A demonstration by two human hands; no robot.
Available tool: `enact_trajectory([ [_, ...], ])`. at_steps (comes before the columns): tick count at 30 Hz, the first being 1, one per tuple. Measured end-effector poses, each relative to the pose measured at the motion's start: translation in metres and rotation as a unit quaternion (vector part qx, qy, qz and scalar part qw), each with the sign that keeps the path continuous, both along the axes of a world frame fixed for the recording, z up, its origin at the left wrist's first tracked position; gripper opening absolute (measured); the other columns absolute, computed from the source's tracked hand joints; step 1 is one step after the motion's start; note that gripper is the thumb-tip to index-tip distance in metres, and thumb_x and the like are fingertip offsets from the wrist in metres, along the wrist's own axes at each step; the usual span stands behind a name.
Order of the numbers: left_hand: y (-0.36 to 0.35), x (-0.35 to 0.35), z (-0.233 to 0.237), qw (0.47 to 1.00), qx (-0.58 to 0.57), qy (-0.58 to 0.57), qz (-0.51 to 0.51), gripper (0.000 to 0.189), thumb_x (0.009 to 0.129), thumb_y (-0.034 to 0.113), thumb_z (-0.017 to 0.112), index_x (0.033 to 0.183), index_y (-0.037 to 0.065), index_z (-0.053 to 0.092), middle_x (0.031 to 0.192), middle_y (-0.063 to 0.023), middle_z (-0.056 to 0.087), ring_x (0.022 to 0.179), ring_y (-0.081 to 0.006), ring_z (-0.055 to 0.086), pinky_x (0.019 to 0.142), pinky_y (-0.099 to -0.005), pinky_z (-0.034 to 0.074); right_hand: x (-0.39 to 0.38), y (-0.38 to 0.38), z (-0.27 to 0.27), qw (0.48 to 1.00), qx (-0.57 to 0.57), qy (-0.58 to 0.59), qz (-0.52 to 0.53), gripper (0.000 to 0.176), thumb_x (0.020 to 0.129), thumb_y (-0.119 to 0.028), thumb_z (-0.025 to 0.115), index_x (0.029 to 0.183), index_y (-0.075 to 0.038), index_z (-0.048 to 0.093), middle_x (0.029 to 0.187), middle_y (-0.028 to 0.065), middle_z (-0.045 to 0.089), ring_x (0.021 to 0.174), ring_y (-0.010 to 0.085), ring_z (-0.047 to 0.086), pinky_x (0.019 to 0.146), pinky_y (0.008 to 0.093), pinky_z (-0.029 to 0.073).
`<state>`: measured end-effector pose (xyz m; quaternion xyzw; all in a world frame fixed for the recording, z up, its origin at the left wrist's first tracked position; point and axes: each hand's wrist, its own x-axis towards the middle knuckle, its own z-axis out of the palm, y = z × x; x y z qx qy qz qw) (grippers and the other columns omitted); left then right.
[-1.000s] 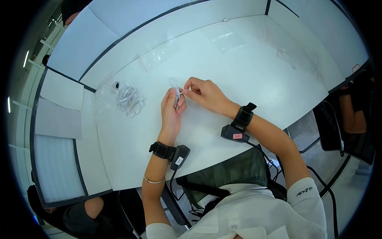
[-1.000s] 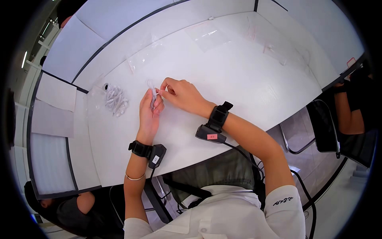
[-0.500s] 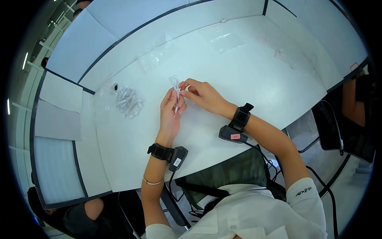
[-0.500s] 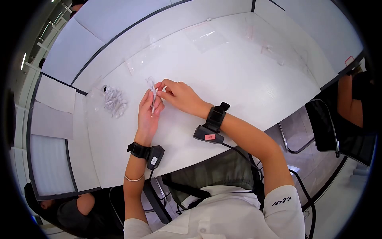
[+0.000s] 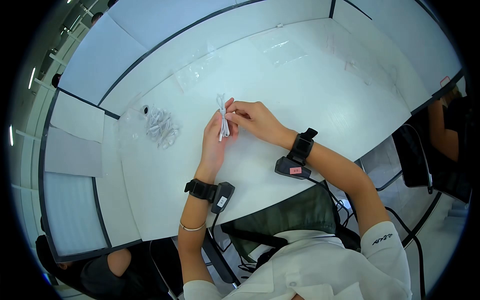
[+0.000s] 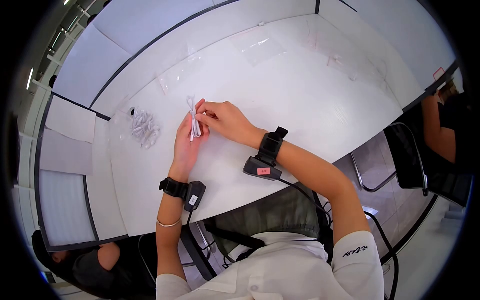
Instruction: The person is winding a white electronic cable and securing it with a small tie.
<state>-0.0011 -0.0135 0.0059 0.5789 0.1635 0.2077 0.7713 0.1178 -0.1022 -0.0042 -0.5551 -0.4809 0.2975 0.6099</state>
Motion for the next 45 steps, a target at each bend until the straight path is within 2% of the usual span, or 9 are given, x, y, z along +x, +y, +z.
enact_trajectory([
  [1, -0.002, 0.002, 0.001, 0.998, 0.039, 0.019, 0.034, 0.043, 0.099, 0.031, 0.035, 0.129, 0.003, 0.047, 0.073, 0.0035, 0.049, 0.063, -0.0046, 0.041, 0.057, -0.0190, 0.033, 0.000, 0.002, -0.003, 0.999, 0.024, -0.025, -0.023, 0.018, 0.089, -0.020, 0.056, 0.087, -0.002, 0.060, 0.064, 0.0082, 0.060, 0.052, 0.0151, 0.048, 0.053, 0.0278, 0.038],
  [3, 0.001, -0.001, -0.004, 0.993, 0.078, 0.042, 0.074, 0.030, 0.098, 0.027, 0.041, 0.109, 0.003, 0.055, 0.082, 0.0031, 0.053, 0.073, -0.0041, 0.046, 0.067, -0.0197, 0.037, 0.000, 0.006, -0.006, 0.992, 0.074, -0.075, -0.067, 0.019, 0.088, -0.021, 0.057, 0.086, -0.002, 0.060, 0.060, 0.0066, 0.058, 0.050, 0.0146, 0.046, 0.051, 0.0286, 0.037],
  [5, 0.007, -0.004, -0.012, 0.987, 0.108, 0.059, 0.103, 0.025, 0.096, 0.025, 0.046, 0.103, 0.004, 0.056, 0.081, 0.0034, 0.052, 0.073, -0.0039, 0.046, 0.067, -0.0199, 0.037, 0.002, 0.000, 0.000, 0.993, -0.009, -0.096, -0.063, 0.019, 0.087, -0.022, 0.059, 0.086, -0.003, 0.060, 0.057, 0.0055, 0.054, 0.049, 0.0143, 0.044, 0.050, 0.0296, 0.035],
  [9, 0.012, -0.005, -0.015, 0.989, 0.100, 0.044, 0.098, 0.022, 0.092, 0.021, 0.053, 0.105, 0.003, 0.058, 0.089, 0.0020, 0.057, 0.080, -0.0045, 0.050, 0.073, -0.0201, 0.039, 0.001, -0.002, 0.003, 0.992, -0.041, -0.096, -0.066, 0.016, 0.088, -0.017, 0.059, 0.087, -0.001, 0.058, 0.053, -0.0007, 0.038, 0.051, 0.0072, 0.031, 0.048, 0.0264, 0.026],
  [14, 0.006, -0.005, -0.003, 0.993, 0.096, 0.029, 0.069, 0.025, 0.088, 0.015, 0.059, 0.108, 0.000, 0.060, 0.100, -0.0020, 0.061, 0.089, -0.0079, 0.054, 0.077, -0.0224, 0.041, 0.007, -0.002, 0.003, 0.993, -0.050, -0.082, -0.064, 0.014, 0.088, -0.014, 0.058, 0.088, -0.001, 0.059, 0.055, -0.0018, 0.041, 0.052, 0.0062, 0.033, 0.048, 0.0248, 0.028],
  [18, 0.014, -0.006, -0.012, 0.997, 0.049, 0.029, 0.061, 0.030, 0.088, 0.012, 0.057, 0.115, -0.002, 0.057, 0.107, -0.0048, 0.060, 0.095, -0.0104, 0.054, 0.083, -0.0251, 0.041, 0.009, 0.001, -0.004, 0.998, -0.001, -0.050, -0.050, 0.017, 0.087, -0.020, 0.058, 0.089, -0.003, 0.061, 0.057, 0.0046, 0.050, 0.051, 0.0117, 0.041, 0.050, 0.0286, 0.034],
  [23, 0.014, -0.006, -0.010, 0.998, -0.007, 0.002, 0.067, 0.033, 0.089, 0.009, 0.054, 0.119, -0.006, 0.053, 0.116, -0.0074, 0.058, 0.100, -0.0118, 0.053, 0.087, -0.0264, 0.040, 0.010, 0.002, -0.005, 0.998, -0.019, -0.048, -0.042, 0.018, 0.089, -0.020, 0.056, 0.090, -0.002, 0.060, 0.059, 0.0044, 0.051, 0.053, 0.0125, 0.042, 0.051, 0.0282, 0.035],
  [31, 0.013, -0.008, -0.008, 0.998, -0.022, -0.003, 0.066, 0.032, 0.090, 0.010, 0.054, 0.118, -0.005, 0.050, 0.098, -0.0070, 0.059, 0.091, -0.0135, 0.055, 0.084, -0.0266, 0.043, 0.012, 0.000, -0.001, 0.997, -0.045, -0.057, -0.009, 0.015, 0.091, -0.016, 0.054, 0.091, -0.001, 0.056, 0.066, -0.0014, 0.050, 0.060, 0.0051, 0.040, 0.055, 0.0220, 0.035],
  [45, 0.014, -0.006, -0.010, 0.990, 0.119, 0.027, 0.078, 0.034, 0.085, 0.012, 0.063, 0.113, -0.006, 0.056, 0.103, -0.0095, 0.062, 0.095, -0.0134, 0.058, 0.084, -0.0273, 0.044, 0.007, -0.002, 0.001, 0.991, -0.043, -0.108, -0.066, 0.020, 0.089, -0.018, 0.058, 0.088, 0.001, 0.058, 0.064, 0.0025, 0.051, 0.056, 0.0089, 0.042, 0.053, 0.0256, 0.036],
])
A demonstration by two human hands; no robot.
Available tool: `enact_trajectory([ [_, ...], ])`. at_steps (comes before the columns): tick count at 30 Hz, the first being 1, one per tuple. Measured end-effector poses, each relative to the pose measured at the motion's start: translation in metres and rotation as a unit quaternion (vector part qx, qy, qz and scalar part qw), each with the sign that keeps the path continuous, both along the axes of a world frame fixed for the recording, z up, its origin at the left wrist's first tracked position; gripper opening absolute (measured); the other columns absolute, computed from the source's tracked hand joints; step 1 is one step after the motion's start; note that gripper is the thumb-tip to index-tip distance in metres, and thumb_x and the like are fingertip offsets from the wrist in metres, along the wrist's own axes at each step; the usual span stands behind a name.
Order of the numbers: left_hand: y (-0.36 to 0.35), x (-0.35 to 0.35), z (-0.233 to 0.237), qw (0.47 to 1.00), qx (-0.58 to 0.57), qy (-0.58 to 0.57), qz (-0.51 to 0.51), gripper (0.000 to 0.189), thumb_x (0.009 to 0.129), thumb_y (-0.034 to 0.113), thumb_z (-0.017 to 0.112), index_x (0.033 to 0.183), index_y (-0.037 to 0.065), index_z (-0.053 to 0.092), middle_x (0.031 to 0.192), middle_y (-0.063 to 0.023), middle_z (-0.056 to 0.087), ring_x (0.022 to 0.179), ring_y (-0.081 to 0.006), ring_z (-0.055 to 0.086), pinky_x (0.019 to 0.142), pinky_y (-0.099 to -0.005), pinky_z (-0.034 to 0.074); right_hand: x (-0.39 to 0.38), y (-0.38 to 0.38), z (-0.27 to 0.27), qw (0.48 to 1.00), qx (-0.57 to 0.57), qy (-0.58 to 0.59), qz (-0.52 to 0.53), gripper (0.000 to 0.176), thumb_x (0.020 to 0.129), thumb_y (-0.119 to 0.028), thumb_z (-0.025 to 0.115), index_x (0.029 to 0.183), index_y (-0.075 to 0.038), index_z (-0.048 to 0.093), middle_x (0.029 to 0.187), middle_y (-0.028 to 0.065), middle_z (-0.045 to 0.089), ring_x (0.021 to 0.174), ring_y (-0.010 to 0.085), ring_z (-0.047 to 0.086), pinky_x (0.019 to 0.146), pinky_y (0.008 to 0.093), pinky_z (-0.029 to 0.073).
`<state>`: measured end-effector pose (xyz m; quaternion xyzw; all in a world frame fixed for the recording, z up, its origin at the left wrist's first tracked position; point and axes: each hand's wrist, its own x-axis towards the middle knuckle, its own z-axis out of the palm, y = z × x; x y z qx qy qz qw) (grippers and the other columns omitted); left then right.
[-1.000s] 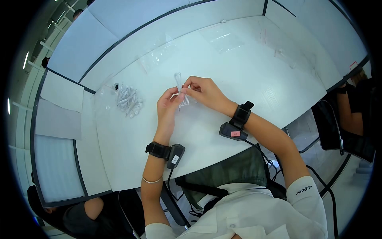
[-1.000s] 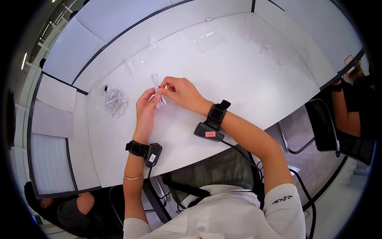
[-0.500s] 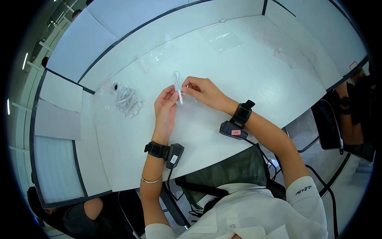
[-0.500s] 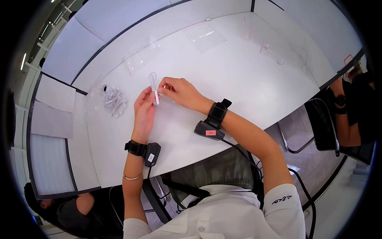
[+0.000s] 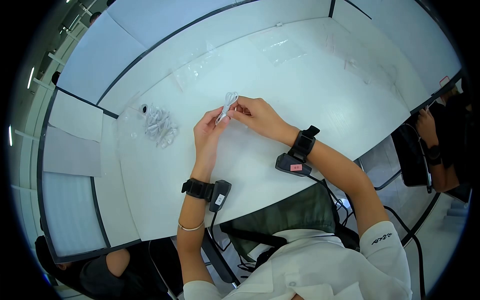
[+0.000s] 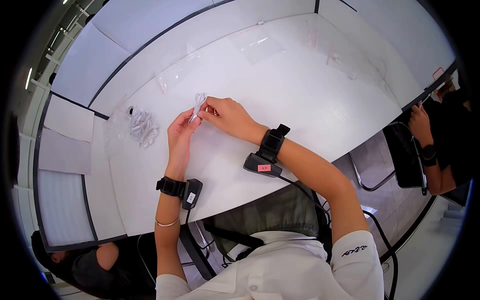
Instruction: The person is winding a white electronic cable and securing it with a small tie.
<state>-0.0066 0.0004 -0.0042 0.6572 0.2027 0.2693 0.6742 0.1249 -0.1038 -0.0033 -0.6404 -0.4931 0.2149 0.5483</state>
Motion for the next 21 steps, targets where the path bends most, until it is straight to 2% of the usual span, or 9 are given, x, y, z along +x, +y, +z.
enact_trajectory([
  [6, -0.0027, 0.0001, 0.0027, 1.000, -0.004, 0.008, -0.001, 0.036, 0.086, 0.011, 0.062, 0.116, -0.007, 0.055, 0.101, -0.0099, 0.063, 0.084, -0.0144, 0.061, 0.077, -0.0258, 0.046, 0.0009, 0.0010, 0.0008, 1.000, -0.004, 0.016, 0.011, 0.018, 0.089, -0.017, 0.057, 0.088, 0.000, 0.057, 0.062, 0.0022, 0.051, 0.055, 0.0085, 0.041, 0.053, 0.0250, 0.035],
  [12, -0.0062, 0.0035, -0.0014, 0.998, -0.020, -0.037, 0.048, 0.020, 0.085, 0.009, 0.063, 0.101, -0.003, 0.057, 0.091, -0.0084, 0.063, 0.080, -0.0151, 0.062, 0.073, -0.0250, 0.046, 0.0009, 0.0005, 0.0027, 1.000, -0.005, -0.003, -0.007, 0.016, 0.090, -0.017, 0.055, 0.089, 0.000, 0.055, 0.061, 0.0017, 0.051, 0.053, 0.0079, 0.042, 0.051, 0.0249, 0.035],
  [15, -0.0064, 0.0028, 0.0011, 0.998, -0.005, -0.015, 0.059, 0.014, 0.085, 0.009, 0.063, 0.093, 0.000, 0.055, 0.089, -0.0090, 0.062, 0.078, -0.0159, 0.063, 0.072, -0.0249, 0.046, 0.0010, 0.0001, 0.0027, 1.000, 0.007, 0.014, -0.005, 0.016, 0.091, -0.016, 0.054, 0.089, 0.000, 0.055, 0.062, 0.0017, 0.051, 0.053, 0.0078, 0.042, 0.050, 0.0250, 0.035],
  [18, -0.0077, 0.0027, 0.0010, 0.998, -0.003, -0.044, 0.053, 0.011, 0.086, 0.009, 0.062, 0.091, 0.001, 0.056, 0.088, -0.0095, 0.064, 0.080, -0.0159, 0.062, 0.075, -0.0264, 0.046, 0.0010, -0.0002, 0.0039, 1.000, -0.005, 0.004, -0.003, 0.016, 0.091, -0.016, 0.054, 0.090, 0.000, 0.054, 0.064, 0.0025, 0.053, 0.055, 0.0082, 0.045, 0.052, 0.0253, 0.036],
  [21, -0.0067, 0.0006, 0.0013, 0.998, 0.008, -0.022, 0.051, 0.009, 0.086, 0.006, 0.060, 0.092, 0.000, 0.056, 0.087, -0.0090, 0.064, 0.081, -0.0165, 0.062, 0.075, -0.0269, 0.045, 0.0021, 0.0023, -0.0040, 0.999, 0.021, 0.019, 0.025, 0.017, 0.091, -0.017, 0.054, 0.089, 0.000, 0.054, 0.067, 0.0040, 0.057, 0.057, 0.0093, 0.049, 0.054, 0.0255, 0.039],
])
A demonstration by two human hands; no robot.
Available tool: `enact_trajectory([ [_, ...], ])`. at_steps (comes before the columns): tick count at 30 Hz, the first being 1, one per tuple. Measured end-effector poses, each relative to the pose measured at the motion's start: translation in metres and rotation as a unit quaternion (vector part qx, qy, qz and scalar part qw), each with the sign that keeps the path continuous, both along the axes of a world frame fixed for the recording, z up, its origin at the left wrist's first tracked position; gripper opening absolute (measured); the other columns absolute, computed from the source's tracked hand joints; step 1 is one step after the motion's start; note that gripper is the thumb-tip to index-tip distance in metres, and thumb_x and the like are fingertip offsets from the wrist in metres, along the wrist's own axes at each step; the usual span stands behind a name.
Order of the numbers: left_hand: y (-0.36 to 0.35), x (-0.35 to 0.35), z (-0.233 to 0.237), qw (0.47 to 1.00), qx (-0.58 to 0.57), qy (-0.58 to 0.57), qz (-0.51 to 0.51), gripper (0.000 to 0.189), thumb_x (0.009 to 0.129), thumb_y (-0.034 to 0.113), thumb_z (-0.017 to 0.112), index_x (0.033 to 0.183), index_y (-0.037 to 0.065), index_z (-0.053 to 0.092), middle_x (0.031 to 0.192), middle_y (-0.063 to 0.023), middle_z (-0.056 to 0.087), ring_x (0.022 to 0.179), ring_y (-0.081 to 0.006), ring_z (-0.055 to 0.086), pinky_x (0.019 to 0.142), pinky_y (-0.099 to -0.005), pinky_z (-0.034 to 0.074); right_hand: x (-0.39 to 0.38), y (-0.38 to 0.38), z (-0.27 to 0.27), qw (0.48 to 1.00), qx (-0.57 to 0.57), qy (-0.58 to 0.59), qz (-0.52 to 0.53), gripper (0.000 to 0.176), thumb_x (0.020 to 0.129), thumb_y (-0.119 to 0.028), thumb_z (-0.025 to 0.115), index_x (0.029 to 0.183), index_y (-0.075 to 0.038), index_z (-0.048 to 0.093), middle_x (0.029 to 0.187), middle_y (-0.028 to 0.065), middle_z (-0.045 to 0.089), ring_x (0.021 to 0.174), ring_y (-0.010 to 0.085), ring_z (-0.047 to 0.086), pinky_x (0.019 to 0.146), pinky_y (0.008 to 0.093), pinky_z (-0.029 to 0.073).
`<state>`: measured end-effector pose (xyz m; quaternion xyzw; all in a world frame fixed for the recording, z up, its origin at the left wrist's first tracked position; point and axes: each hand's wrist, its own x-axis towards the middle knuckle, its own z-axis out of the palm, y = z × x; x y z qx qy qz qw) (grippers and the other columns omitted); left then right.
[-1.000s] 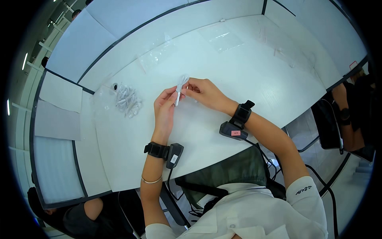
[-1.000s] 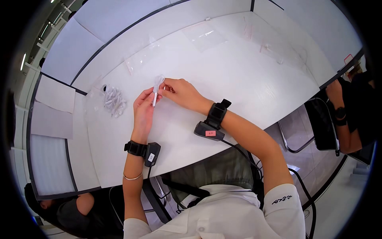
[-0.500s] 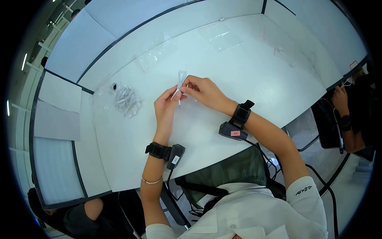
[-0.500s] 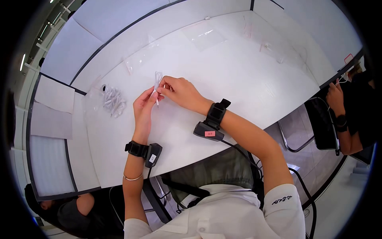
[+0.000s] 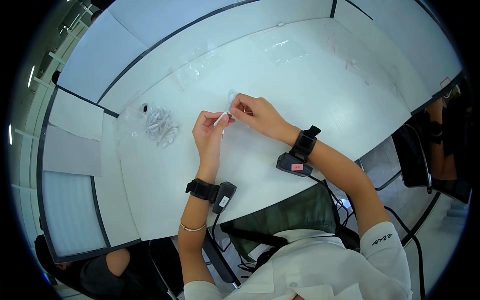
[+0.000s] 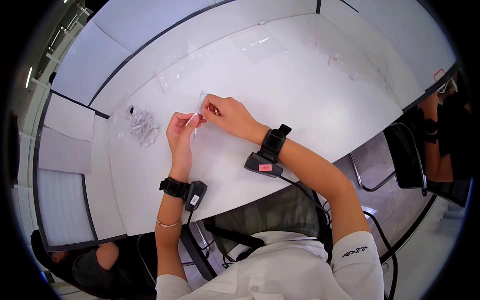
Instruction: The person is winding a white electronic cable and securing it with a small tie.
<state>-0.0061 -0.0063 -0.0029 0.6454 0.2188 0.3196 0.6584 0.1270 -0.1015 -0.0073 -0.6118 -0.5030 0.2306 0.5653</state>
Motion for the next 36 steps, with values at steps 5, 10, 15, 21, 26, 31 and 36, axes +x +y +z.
enact_trajectory([
  [5, -0.004, 0.000, 0.008, 1.000, -0.019, 0.008, -0.018, 0.020, 0.085, 0.005, 0.060, 0.102, -0.004, 0.057, 0.091, -0.0108, 0.063, 0.080, -0.0176, 0.063, 0.075, -0.0265, 0.047, -0.003, -0.003, 0.004, 1.000, -0.013, 0.003, 0.007, 0.017, 0.090, -0.017, 0.054, 0.088, 0.000, 0.053, 0.071, 0.0060, 0.061, 0.060, 0.0104, 0.052, 0.056, 0.0254, 0.040],
  [10, -0.006, 0.001, 0.008, 1.000, -0.024, 0.013, 0.013, 0.022, 0.086, 0.004, 0.057, 0.106, -0.007, 0.059, 0.093, -0.0125, 0.063, 0.081, -0.0183, 0.063, 0.077, -0.0274, 0.047, -0.003, -0.003, 0.006, 1.000, -0.003, -0.010, 0.003, 0.016, 0.090, -0.017, 0.055, 0.086, -0.001, 0.054, 0.070, 0.0044, 0.061, 0.056, 0.0088, 0.047, 0.053, 0.0248, 0.037],
  [15, -0.007, 0.001, 0.004, 1.000, 0.008, -0.010, 0.029, 0.022, 0.087, 0.005, 0.058, 0.106, -0.007, 0.060, 0.090, -0.0113, 0.064, 0.081, -0.0166, 0.062, 0.076, -0.0269, 0.048, -0.005, -0.004, 0.009, 0.999, -0.018, -0.031, -0.014, 0.018, 0.088, -0.020, 0.056, 0.085, -0.002, 0.054, 0.068, 0.0051, 0.060, 0.053, 0.0119, 0.046, 0.051, 0.0267, 0.036],
  [21, -0.008, 0.001, 0.003, 0.998, 0.023, -0.010, 0.052, 0.022, 0.089, 0.008, 0.058, 0.106, -0.006, 0.060, 0.088, -0.0112, 0.064, 0.081, -0.0154, 0.061, 0.076, -0.0263, 0.048, -0.008, -0.006, 0.010, 0.997, -0.035, -0.060, -0.035, 0.019, 0.087, -0.022, 0.056, 0.085, -0.003, 0.055, 0.068, 0.0078, 0.060, 0.055, 0.0173, 0.051, 0.054, 0.0300, 0.040],
  [26, -0.006, 0.002, 0.000, 0.999, 0.018, -0.018, 0.039, 0.017, 0.089, 0.008, 0.057, 0.101, -0.004, 0.059, 0.083, -0.0073, 0.062, 0.074, -0.0117, 0.057, 0.071, -0.0249, 0.046, -0.008, -0.004, 0.008, 0.996, -0.066, -0.062, -0.024, 0.021, 0.086, -0.027, 0.055, 0.083, -0.006, 0.058, 0.068, 0.0064, 0.062, 0.061, 0.0215, 0.058, 0.056, 0.0332, 0.044],
  [31, -0.005, 0.001, -0.003, 0.999, 0.018, -0.004, 0.040, 0.017, 0.090, 0.012, 0.057, 0.100, -0.002, 0.059, 0.078, -0.0032, 0.058, 0.070, -0.0087, 0.052, 0.070, -0.0235, 0.043, -0.003, 0.001, -0.004, 0.999, -0.051, -0.012, -0.002, 0.021, 0.084, -0.025, 0.058, 0.083, -0.004, 0.060, 0.067, 0.0059, 0.061, 0.060, 0.0185, 0.055, 0.057, 0.0313, 0.043],
  [36, -0.007, 0.001, -0.004, 0.999, 0.028, 0.000, 0.046, 0.020, 0.090, 0.014, 0.057, 0.102, -0.001, 0.058, 0.076, -0.0022, 0.057, 0.071, -0.0082, 0.051, 0.070, -0.0229, 0.041, -0.002, 0.003, -0.007, 0.999, -0.034, 0.035, 0.000, 0.019, 0.084, -0.019, 0.062, 0.081, 0.000, 0.063, 0.068, 0.0033, 0.060, 0.060, 0.0103, 0.049, 0.056, 0.0254, 0.041],
])
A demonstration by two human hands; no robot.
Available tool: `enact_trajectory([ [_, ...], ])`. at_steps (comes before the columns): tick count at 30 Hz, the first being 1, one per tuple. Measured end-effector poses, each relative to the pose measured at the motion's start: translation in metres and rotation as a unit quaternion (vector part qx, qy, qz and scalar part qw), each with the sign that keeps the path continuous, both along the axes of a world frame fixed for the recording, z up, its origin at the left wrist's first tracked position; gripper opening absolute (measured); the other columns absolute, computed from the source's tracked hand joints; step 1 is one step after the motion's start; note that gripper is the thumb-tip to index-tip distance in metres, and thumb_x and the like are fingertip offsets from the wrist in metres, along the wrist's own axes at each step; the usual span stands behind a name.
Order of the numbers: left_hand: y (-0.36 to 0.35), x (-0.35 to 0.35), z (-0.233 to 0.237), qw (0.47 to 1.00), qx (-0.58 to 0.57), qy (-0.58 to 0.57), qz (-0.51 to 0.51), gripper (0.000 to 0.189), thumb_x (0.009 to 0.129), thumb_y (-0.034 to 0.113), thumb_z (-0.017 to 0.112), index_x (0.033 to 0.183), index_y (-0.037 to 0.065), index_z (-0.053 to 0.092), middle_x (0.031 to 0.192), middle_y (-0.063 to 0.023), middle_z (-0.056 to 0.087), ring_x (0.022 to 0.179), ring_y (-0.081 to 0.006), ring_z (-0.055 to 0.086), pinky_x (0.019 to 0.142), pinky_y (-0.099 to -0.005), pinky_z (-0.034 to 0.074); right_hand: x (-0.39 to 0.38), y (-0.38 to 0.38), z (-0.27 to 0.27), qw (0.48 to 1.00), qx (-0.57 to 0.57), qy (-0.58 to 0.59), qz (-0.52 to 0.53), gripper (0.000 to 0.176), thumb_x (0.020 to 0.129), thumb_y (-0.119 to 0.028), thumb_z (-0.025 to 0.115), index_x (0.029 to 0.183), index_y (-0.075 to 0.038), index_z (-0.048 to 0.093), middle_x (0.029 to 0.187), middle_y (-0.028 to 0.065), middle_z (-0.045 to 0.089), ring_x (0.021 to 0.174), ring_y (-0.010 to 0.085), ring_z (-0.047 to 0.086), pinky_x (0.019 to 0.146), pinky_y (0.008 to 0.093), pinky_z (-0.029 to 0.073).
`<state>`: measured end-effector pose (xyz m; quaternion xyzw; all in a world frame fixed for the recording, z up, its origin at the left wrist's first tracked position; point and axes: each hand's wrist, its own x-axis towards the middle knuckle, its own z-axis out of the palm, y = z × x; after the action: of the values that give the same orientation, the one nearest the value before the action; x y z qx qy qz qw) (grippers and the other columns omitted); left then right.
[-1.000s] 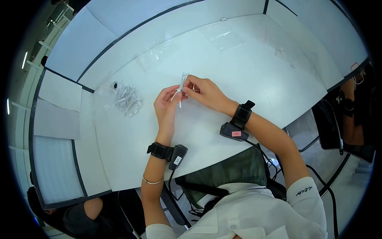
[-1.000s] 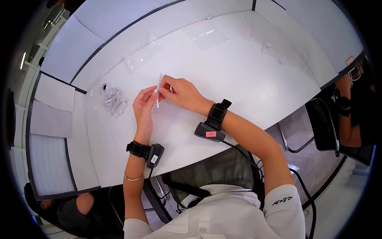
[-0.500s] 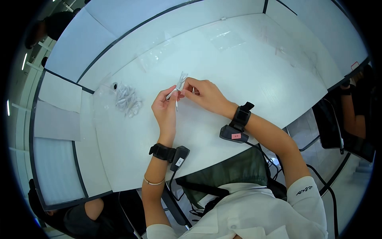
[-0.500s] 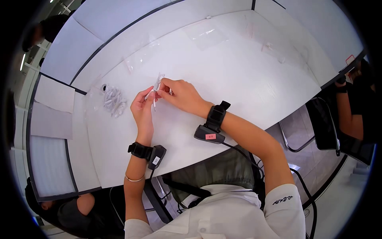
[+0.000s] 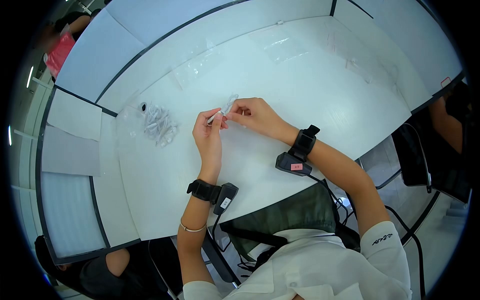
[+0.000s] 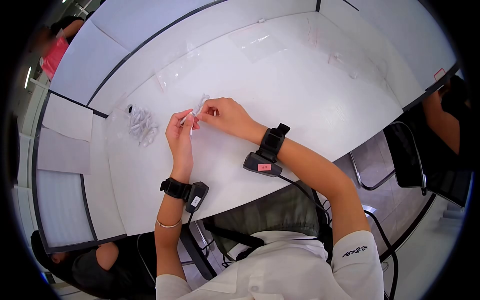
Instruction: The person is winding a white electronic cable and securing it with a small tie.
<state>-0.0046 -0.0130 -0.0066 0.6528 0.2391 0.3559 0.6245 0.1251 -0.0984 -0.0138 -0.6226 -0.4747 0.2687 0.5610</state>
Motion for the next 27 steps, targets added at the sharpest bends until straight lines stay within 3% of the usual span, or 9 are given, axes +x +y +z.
enact_trajectory([
  [1, 0.000, 0.000, 0.000, 1.000, 0.002, 0.000, 0.001, 0.020, 0.090, 0.015, 0.057, 0.102, -0.001, 0.057, 0.077, -0.0024, 0.057, 0.071, -0.0082, 0.051, 0.070, -0.0228, 0.041, 0.000, 0.000, 0.001, 1.000, -0.008, 0.010, -0.005, 0.021, 0.081, -0.023, 0.063, 0.081, -0.003, 0.066, 0.069, 0.0062, 0.063, 0.060, 0.0151, 0.053, 0.059, 0.0289, 0.044],
  [5, -0.002, -0.001, 0.003, 1.000, -0.001, -0.008, 0.016, 0.021, 0.091, 0.015, 0.055, 0.103, -0.002, 0.057, 0.079, -0.0036, 0.059, 0.073, -0.0083, 0.052, 0.071, -0.0231, 0.041, 0.000, 0.000, -0.003, 0.998, 0.011, 0.051, 0.030, 0.020, 0.083, -0.019, 0.060, 0.081, 0.000, 0.066, 0.065, 0.0060, 0.062, 0.055, 0.0114, 0.053, 0.055, 0.0256, 0.044],
  [9, -0.001, 0.000, 0.002, 1.000, -0.010, -0.017, 0.018, 0.019, 0.091, 0.014, 0.055, 0.102, -0.001, 0.059, 0.080, -0.0047, 0.060, 0.071, -0.0098, 0.055, 0.071, -0.0243, 0.043, 0.000, -0.002, 0.004, 0.997, -0.020, 0.052, 0.051, 0.019, 0.087, -0.015, 0.057, 0.088, 0.003, 0.064, 0.074, 0.0048, 0.064, 0.060, 0.0078, 0.052, 0.056, 0.0222, 0.043],
  [11, -0.001, -0.001, 0.004, 1.000, -0.025, -0.012, 0.015, 0.021, 0.091, 0.015, 0.055, 0.103, -0.001, 0.059, 0.080, -0.0042, 0.060, 0.072, -0.0095, 0.055, 0.072, -0.0246, 0.043, 0.000, 0.000, -0.001, 0.998, 0.009, 0.049, 0.030, 0.018, 0.084, -0.016, 0.058, 0.081, 0.000, 0.066, 0.063, 0.0052, 0.061, 0.053, 0.0104, 0.053, 0.053, 0.0250, 0.043],
  [14, 0.002, 0.000, 0.001, 0.998, -0.054, -0.026, -0.015, 0.022, 0.091, 0.015, 0.055, 0.105, -0.002, 0.058, 0.079, -0.0033, 0.059, 0.072, -0.0091, 0.054, 0.072, -0.0243, 0.042, -0.001, -0.002, 0.001, 0.999, 0.008, 0.044, 0.029, 0.019, 0.084, -0.018, 0.059, 0.081, -0.001, 0.066, 0.062, 0.0049, 0.061, 0.052, 0.0108, 0.052, 0.053, 0.0258, 0.042],
  [27, 0.007, -0.004, 0.004, 0.968, -0.243, -0.037, -0.058, 0.023, 0.091, 0.013, 0.054, 0.108, -0.002, 0.058, 0.086, -0.0017, 0.059, 0.072, -0.0075, 0.052, 0.070, -0.0204, 0.042, -0.001, -0.006, 0.009, 0.997, -0.002, -0.068, -0.038, 0.018, 0.085, -0.023, 0.060, 0.090, -0.007, 0.065, 0.068, 0.0066, 0.062, 0.057, 0.0178, 0.052, 0.054, 0.0301, 0.041],
])
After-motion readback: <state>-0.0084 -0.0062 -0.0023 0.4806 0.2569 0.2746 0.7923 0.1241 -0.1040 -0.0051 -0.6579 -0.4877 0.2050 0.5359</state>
